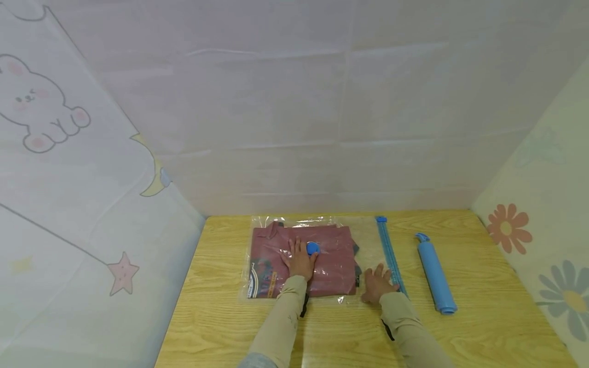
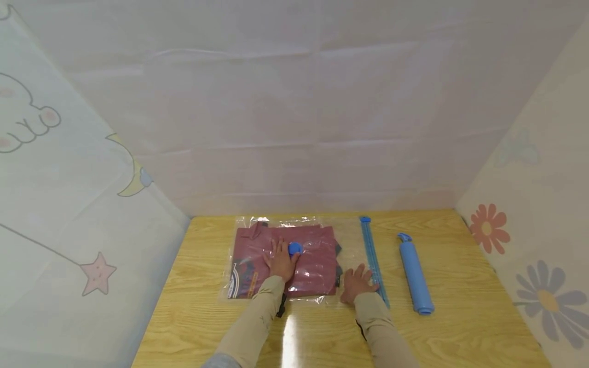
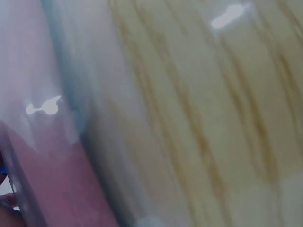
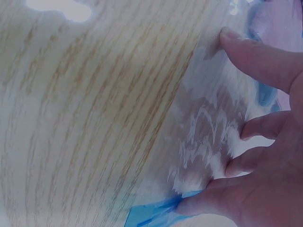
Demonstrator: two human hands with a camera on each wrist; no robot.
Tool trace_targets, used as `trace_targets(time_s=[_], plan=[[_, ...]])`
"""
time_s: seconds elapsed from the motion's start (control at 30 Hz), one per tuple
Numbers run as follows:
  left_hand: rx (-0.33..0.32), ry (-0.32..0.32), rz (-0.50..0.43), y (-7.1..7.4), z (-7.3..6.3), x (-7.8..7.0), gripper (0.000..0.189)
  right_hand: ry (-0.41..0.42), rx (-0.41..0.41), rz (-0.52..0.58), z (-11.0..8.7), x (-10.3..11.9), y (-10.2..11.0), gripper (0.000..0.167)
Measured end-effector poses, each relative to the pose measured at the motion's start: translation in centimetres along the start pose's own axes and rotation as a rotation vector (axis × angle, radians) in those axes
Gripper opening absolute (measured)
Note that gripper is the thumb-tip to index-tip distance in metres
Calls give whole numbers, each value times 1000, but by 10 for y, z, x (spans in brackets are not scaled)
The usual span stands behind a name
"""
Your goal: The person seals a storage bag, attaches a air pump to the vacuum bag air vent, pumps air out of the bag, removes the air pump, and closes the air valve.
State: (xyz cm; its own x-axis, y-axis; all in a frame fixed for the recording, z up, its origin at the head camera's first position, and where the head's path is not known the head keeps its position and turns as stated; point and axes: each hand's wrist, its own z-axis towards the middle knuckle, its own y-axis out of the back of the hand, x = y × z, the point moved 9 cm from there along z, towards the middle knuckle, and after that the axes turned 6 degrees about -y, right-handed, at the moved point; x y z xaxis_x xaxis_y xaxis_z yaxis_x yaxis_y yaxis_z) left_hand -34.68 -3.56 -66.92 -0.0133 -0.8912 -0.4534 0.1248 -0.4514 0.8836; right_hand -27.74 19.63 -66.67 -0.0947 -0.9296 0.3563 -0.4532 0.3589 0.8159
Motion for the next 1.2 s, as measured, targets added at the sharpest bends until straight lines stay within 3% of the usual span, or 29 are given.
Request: trace_targets(time_s=[0.13,0.37,0.7,1.2], plan=[[18,-26,-54,-6,-1,5,55,-6,-10,-7,-2,1,1,80],[52,-71,-170,-2,0,5,52,-10,-9,6,-1,1,4,81],[74,-52,-158,-7,4,10,45,-9,2,13,6,-3,1,83],[71,2,-174,9,-3,1,41,-3,28,19,-3,2,3,82]])
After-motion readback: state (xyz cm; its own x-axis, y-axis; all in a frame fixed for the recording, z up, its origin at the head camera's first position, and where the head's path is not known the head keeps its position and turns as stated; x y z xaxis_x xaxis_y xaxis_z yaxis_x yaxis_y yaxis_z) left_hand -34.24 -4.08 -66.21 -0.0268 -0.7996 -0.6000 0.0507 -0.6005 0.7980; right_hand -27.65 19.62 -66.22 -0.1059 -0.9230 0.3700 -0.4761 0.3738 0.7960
